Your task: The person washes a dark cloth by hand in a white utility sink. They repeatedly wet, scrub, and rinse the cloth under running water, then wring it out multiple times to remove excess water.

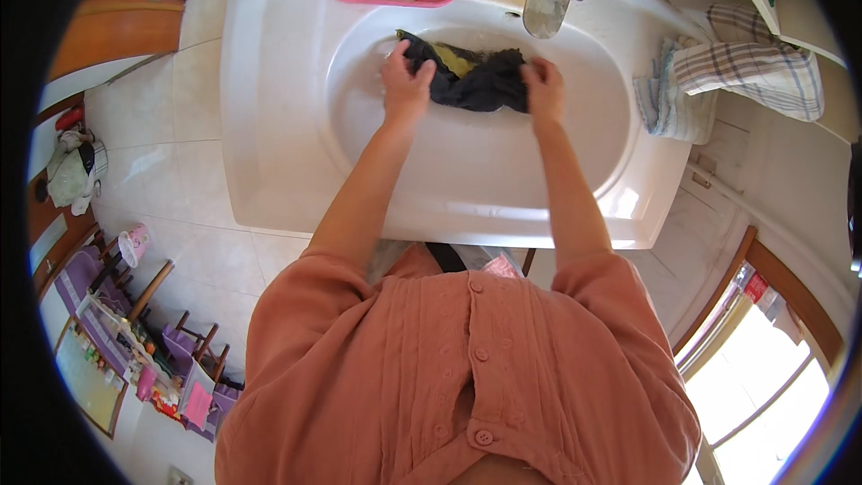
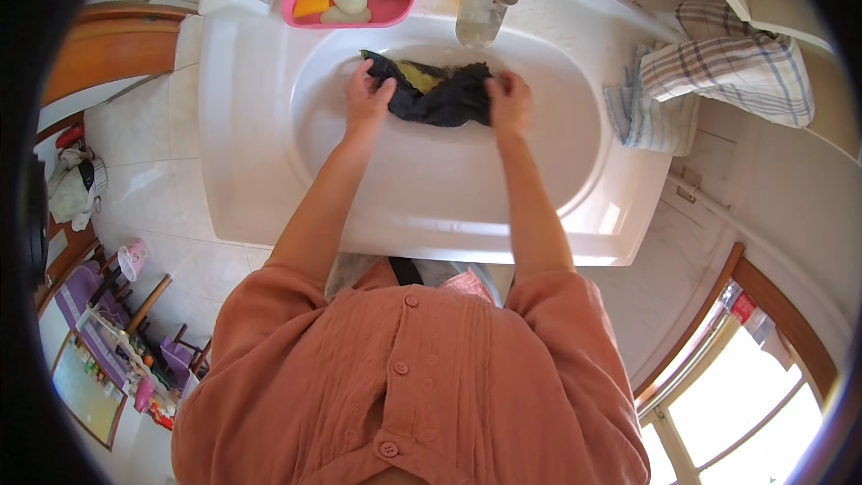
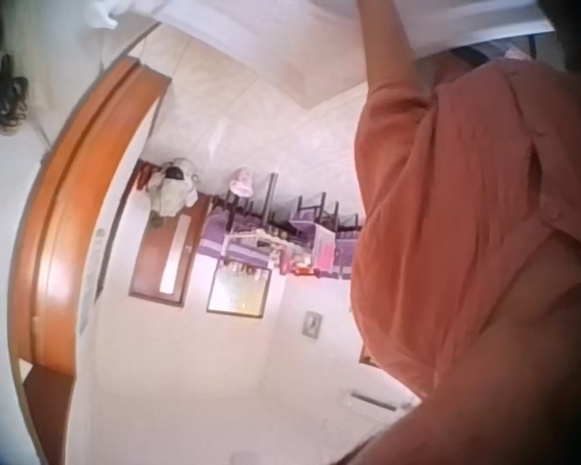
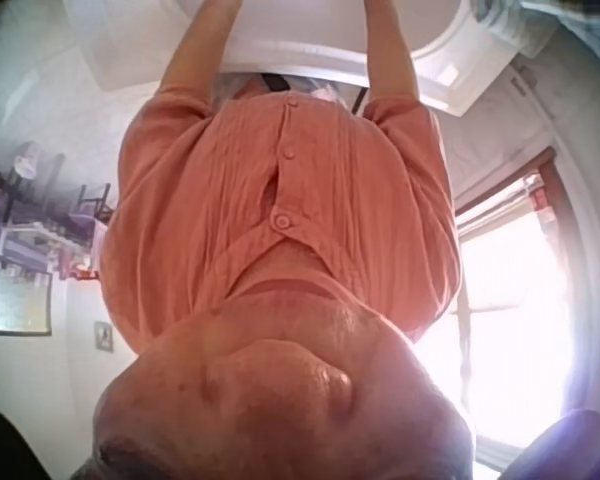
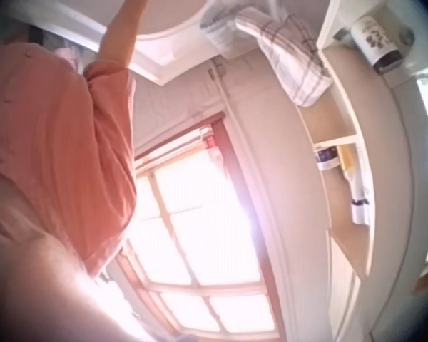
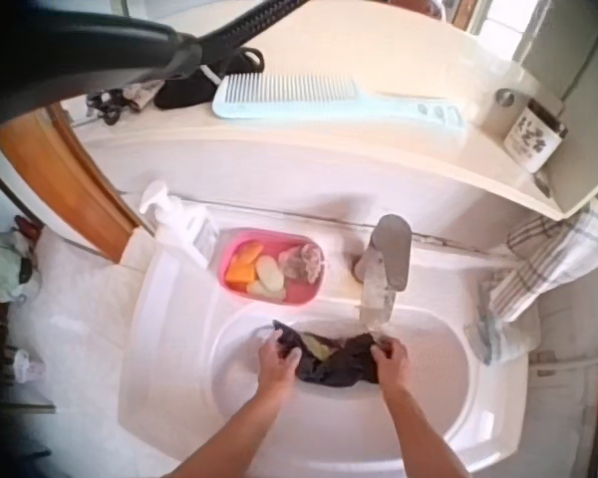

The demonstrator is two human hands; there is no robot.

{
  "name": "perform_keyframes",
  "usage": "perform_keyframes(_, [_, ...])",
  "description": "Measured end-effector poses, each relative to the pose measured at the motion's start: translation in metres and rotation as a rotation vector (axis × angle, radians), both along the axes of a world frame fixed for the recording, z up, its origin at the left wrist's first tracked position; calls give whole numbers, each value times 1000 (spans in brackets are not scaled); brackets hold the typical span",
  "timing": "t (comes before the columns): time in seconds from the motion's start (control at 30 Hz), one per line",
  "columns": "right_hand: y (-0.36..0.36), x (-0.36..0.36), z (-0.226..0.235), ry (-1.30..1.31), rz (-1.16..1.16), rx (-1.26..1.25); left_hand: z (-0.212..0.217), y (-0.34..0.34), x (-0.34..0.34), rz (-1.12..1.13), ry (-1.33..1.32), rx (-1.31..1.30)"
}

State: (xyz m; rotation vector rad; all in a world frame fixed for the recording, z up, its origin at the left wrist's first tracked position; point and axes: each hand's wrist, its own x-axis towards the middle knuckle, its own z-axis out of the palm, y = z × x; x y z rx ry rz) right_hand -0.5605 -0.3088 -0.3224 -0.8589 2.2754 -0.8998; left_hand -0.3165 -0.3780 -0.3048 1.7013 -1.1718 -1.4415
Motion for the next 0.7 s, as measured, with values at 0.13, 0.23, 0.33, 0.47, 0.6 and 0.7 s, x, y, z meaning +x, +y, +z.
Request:
perform_keyframes(0.13, [-31, 73, 42, -1020, -34, -47, 49, 4, -29, 31, 301, 593])
perform_keyframes(0.23, [-25, 117, 104, -758, 360, -101, 38, -20, -14, 148, 818, 730])
perform_keyframes(0.33, [-18, 156, 141, 58, 652, -452, 13, -26, -9, -69, 932, 855])
perform_keyframes(0.47, [-31, 83, 77, 392, 487, -333, 50, -4, -40, 273, 621, 442])
perform_keyframes(0.6, [-11, 15, 72, 350, 301, -249, 71, 1, -4, 58, 206, 226])
perform_keyframes(0.7, [-1, 22, 39, 258, 37, -105, 37, 1, -2, 31, 244, 167])
